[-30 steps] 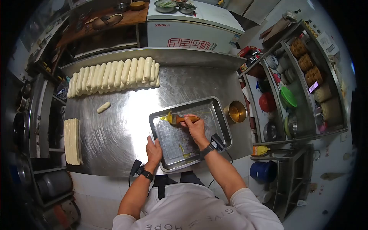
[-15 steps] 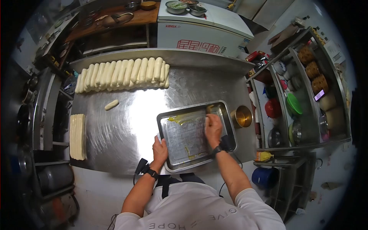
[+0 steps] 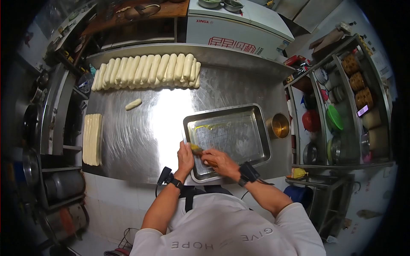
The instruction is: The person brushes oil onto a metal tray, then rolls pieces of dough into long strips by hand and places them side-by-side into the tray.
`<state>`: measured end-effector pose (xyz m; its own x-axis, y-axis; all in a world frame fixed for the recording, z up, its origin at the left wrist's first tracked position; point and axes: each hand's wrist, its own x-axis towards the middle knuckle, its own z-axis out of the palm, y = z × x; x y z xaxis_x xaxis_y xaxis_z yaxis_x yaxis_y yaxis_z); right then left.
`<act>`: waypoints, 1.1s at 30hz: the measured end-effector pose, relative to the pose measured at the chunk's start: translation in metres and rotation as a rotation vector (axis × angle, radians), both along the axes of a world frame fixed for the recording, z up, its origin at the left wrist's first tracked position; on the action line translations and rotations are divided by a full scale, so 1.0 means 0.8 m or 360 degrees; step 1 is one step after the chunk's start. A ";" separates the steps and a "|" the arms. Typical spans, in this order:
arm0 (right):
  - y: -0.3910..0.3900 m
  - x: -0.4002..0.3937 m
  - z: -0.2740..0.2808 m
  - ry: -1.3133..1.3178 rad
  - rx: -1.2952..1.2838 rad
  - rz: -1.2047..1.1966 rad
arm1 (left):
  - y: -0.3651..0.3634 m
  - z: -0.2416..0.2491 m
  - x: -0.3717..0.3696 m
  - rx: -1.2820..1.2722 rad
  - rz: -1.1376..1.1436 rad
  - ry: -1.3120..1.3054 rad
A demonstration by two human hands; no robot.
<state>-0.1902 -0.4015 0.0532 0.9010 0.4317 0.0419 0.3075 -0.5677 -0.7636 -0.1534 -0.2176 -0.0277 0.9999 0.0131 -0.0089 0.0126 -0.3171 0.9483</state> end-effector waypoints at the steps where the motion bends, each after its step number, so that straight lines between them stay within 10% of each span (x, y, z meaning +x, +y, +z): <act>1: -0.014 -0.005 0.007 0.0108 0.0057 0.0125 | -0.001 -0.005 0.000 0.0037 0.0015 0.0011; 6: -0.081 0.060 0.007 -0.0414 -0.0204 -0.0395 | -0.006 -0.013 -0.001 0.0087 0.0086 -0.0001; 17: -0.013 -0.066 0.015 0.0202 -0.0065 0.0250 | -0.007 -0.008 -0.001 0.0157 0.0126 0.0016; 23: -0.195 -0.034 -0.043 0.0005 0.0161 -0.1516 | -0.008 0.007 0.000 0.0131 0.0088 0.0061; 29: -0.110 -0.060 -0.010 -0.0378 -0.0564 -0.0718 | -0.009 0.012 -0.001 0.0146 0.0083 0.0033; 33: 0.024 -0.075 -0.010 0.0054 0.0196 -0.0572 | -0.009 0.007 0.000 0.0215 0.0100 0.0080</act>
